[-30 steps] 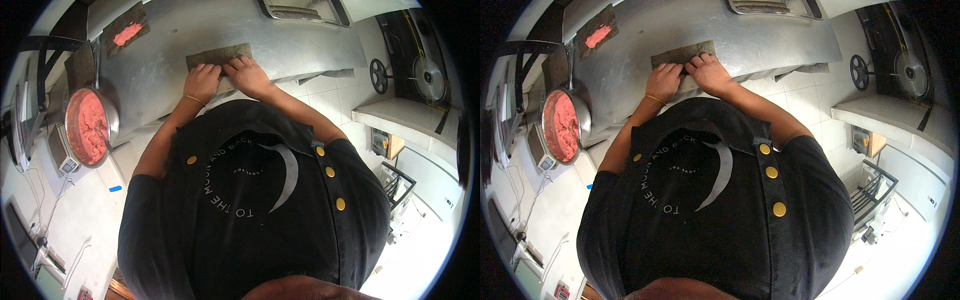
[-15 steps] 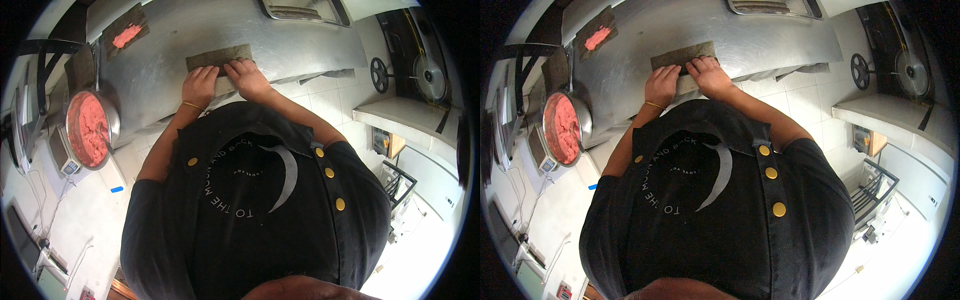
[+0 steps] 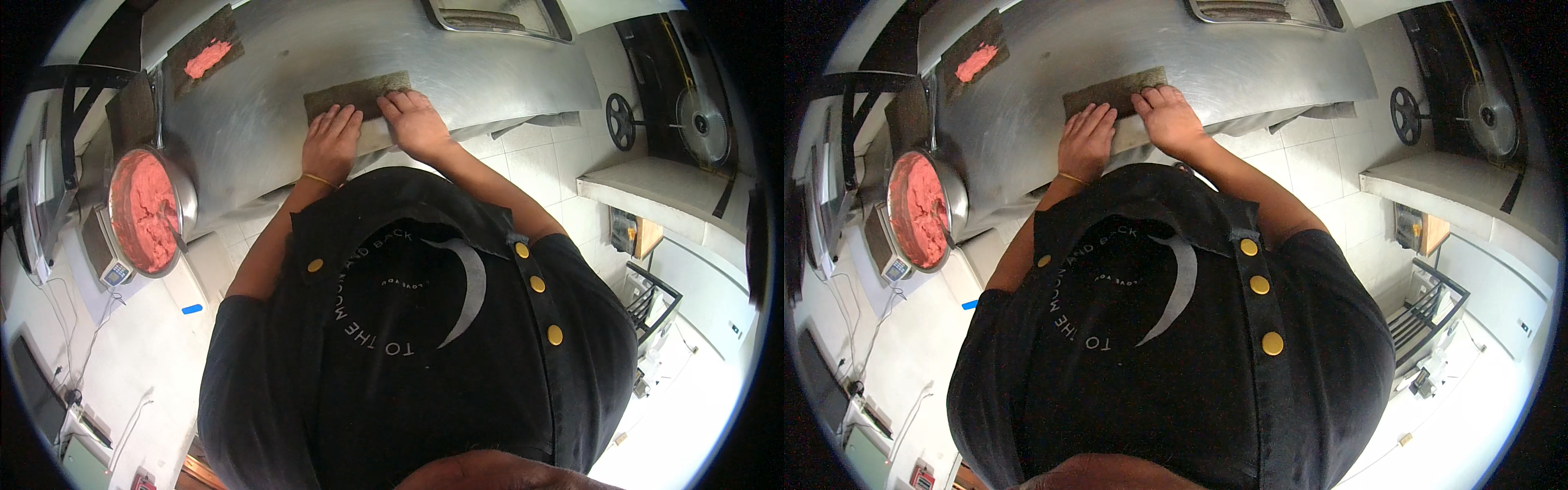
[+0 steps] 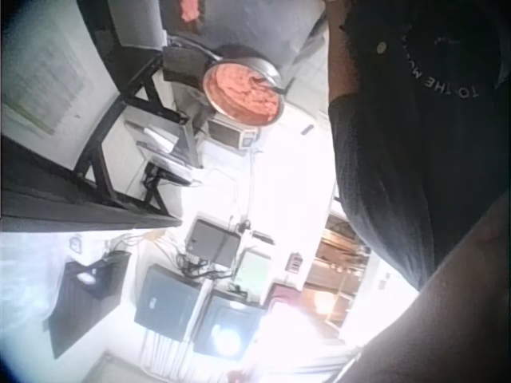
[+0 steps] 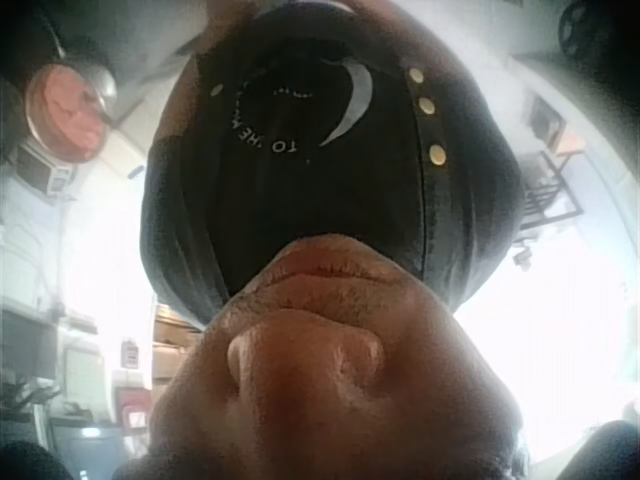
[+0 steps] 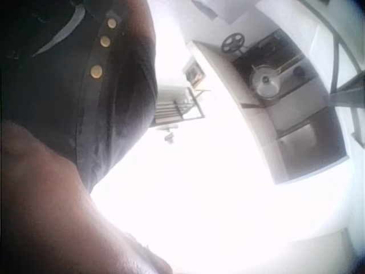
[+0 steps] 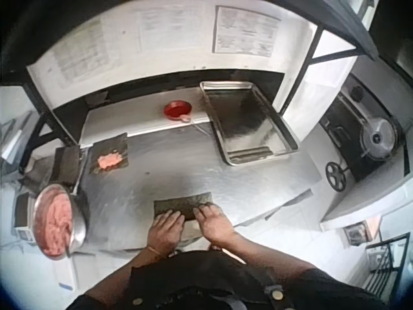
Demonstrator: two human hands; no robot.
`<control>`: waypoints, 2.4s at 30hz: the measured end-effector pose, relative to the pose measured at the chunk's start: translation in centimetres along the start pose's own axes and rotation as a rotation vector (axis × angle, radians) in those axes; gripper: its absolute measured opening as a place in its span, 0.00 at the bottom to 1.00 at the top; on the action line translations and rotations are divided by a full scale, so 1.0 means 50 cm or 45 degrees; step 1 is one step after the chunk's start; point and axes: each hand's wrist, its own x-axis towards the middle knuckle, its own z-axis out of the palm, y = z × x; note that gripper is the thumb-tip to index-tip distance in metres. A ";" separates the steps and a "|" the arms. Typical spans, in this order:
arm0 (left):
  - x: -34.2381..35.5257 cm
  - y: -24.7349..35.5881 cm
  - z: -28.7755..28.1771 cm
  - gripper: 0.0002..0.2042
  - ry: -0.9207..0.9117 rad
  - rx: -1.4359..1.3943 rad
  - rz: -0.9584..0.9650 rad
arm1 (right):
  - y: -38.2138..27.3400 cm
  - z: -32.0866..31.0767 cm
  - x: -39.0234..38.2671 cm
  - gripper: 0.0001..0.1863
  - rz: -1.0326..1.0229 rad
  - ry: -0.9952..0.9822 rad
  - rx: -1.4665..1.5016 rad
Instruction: The person spreads a pink meat paste onto sheets of seaweed using a spoon, rolls the sheets into cylinders by hand, and places the completed rolls onto a metal tray.
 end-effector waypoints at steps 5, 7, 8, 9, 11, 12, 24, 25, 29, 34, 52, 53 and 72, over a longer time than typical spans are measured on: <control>0.002 -0.005 0.008 0.18 0.032 -0.020 0.000 | 0.017 -0.014 0.017 0.23 -0.033 -0.080 0.094; 0.007 -0.014 0.011 0.17 0.009 -0.023 0.007 | 0.019 -0.014 0.023 0.22 -0.034 -0.107 0.092; 0.009 -0.018 0.012 0.17 -0.002 -0.024 0.010 | 0.019 -0.014 0.025 0.22 -0.033 -0.111 0.096; 0.012 -0.022 0.014 0.17 -0.018 -0.034 -0.001 | 0.019 -0.014 0.027 0.22 -0.033 -0.116 0.100; 0.016 -0.030 0.017 0.17 -0.049 -0.050 -0.026 | -0.002 -0.034 0.040 0.22 0.000 -0.143 0.133; 0.017 -0.034 0.018 0.17 -0.067 -0.038 -0.033 | -0.010 -0.041 0.045 0.22 0.016 -0.156 0.150; 0.051 -0.040 0.020 0.16 -0.129 -0.007 -0.119 | -0.008 0.003 0.059 0.24 -0.085 0.008 0.050; 0.051 -0.044 0.024 0.16 -0.127 0.001 -0.115 | -0.009 0.005 0.059 0.25 -0.091 -0.011 0.048; 0.053 -0.052 0.032 0.17 -0.162 0.024 -0.135 | -0.008 0.013 0.064 0.26 -0.108 -0.062 0.055; 0.052 -0.061 0.033 0.19 -0.131 0.039 -0.090 | -0.008 0.017 0.075 0.26 -0.095 -0.012 0.015; 0.156 -0.135 0.072 0.21 -0.112 0.002 -0.288 | 0.127 0.027 0.237 0.25 -0.330 -0.093 0.099; 0.169 -0.139 0.070 0.22 -0.120 0.008 -0.348 | 0.128 0.016 0.269 0.26 -0.375 -0.100 0.089; 0.112 -0.167 0.033 0.30 0.143 -0.375 -0.793 | 0.395 0.072 0.937 0.52 -0.164 -0.635 -0.091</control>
